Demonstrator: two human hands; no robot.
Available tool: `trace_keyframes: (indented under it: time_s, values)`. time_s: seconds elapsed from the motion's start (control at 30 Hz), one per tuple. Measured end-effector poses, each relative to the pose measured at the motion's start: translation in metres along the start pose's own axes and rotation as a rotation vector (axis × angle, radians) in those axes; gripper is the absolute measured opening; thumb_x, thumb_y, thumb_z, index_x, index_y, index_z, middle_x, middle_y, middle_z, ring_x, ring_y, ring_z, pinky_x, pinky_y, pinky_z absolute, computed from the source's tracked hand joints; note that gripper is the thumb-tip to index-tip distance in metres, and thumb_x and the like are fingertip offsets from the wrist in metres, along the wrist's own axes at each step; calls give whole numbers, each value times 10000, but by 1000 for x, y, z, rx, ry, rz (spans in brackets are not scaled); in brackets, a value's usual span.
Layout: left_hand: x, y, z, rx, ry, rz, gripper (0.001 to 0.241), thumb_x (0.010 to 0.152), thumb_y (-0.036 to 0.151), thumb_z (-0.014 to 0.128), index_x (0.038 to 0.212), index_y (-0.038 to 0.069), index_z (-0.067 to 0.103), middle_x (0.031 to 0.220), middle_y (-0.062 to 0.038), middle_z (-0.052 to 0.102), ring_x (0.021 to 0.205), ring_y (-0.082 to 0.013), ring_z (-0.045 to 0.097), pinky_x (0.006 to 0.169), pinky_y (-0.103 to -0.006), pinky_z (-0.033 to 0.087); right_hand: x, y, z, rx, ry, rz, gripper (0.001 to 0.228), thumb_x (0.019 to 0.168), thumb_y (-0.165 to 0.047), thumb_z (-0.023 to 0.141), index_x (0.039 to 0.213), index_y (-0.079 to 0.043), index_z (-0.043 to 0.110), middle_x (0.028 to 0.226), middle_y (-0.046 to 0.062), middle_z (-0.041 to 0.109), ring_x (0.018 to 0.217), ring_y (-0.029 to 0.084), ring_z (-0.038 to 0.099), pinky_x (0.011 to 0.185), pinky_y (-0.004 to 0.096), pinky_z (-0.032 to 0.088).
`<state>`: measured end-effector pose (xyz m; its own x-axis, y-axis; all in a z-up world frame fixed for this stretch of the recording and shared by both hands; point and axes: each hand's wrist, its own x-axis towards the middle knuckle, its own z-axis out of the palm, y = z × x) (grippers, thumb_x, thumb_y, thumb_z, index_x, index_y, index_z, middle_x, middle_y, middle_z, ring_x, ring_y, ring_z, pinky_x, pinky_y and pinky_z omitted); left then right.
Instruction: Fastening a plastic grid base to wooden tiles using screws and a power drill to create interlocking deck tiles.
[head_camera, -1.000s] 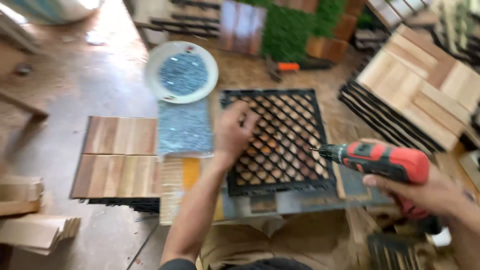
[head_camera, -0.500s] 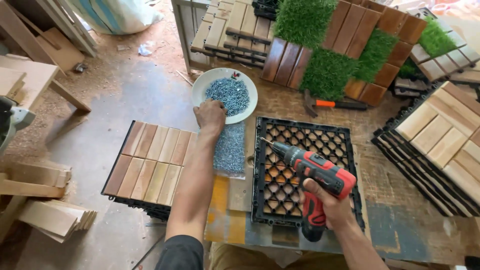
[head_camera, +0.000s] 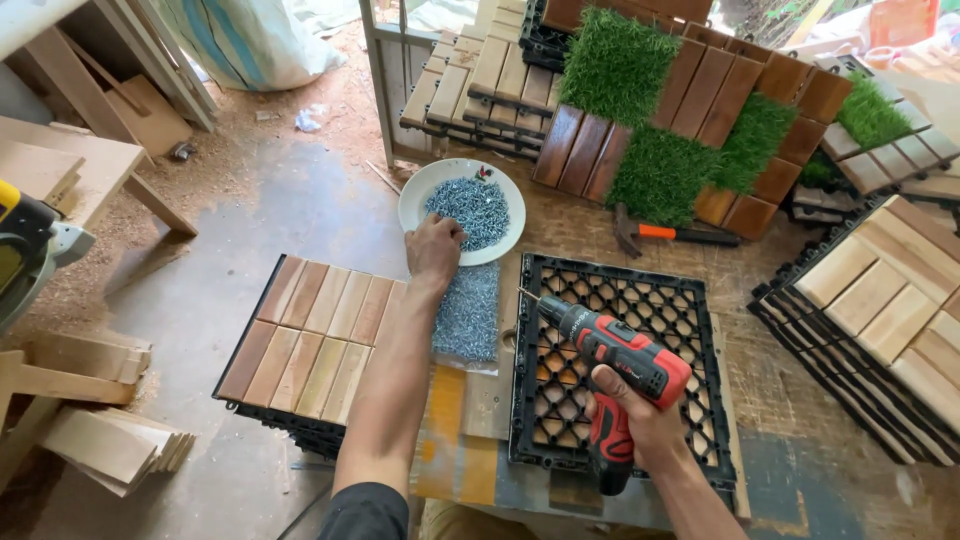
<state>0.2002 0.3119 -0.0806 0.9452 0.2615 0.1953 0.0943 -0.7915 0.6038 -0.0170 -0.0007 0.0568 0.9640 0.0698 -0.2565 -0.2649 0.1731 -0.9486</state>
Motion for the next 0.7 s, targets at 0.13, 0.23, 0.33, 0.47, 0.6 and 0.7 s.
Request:
trace_keyframes:
  time_s: [0.13,0.23,0.33,0.47,0.6,0.7]
  values:
    - [-6,10,-20,-119,72,4,173,903,351,777,966,195,816,988,-12,749,867,-298,687,888,-504,472,4,0,5,8,-34,-44,353,843,-172,765,1151,-49,645,708,154,649,540,303,696,438,455,637]
    - [-20,29,-44,-236,85,-99,206,909,393,776,981,200,776,960,-20,808,896,-242,748,768,-427,551,-1,-7,16,-46,-15,-67,370,822,-197,781,1125,-16,673,691,179,692,525,303,689,470,443,631]
    - [-34,45,-62,-914,20,-349,211,809,197,879,953,92,766,879,-71,789,819,-164,753,737,-275,648,-2,-12,24,-57,-41,-60,344,849,-221,755,1082,25,698,624,184,677,508,312,683,475,456,634]
    - [-71,58,-68,-1712,-118,-613,338,831,-54,760,1160,-43,682,1078,-199,747,986,-290,744,871,-359,647,-4,-6,24,-3,-90,-52,514,843,-260,745,1264,-2,601,637,171,672,534,291,689,465,444,642]
    - [-107,59,-41,-2072,-245,-556,246,946,-35,654,1188,-38,699,1170,-248,730,1074,-321,732,968,-417,622,-17,-16,28,-56,-153,-141,536,861,-270,733,1297,7,593,657,140,681,523,257,684,473,404,646]
    - [-118,70,-33,-2055,-241,-609,182,938,104,720,1114,62,742,1136,-140,769,1011,-206,756,920,-391,637,-30,-19,22,-76,-126,-168,647,829,-289,761,1389,-59,532,647,141,680,527,255,691,485,405,642]
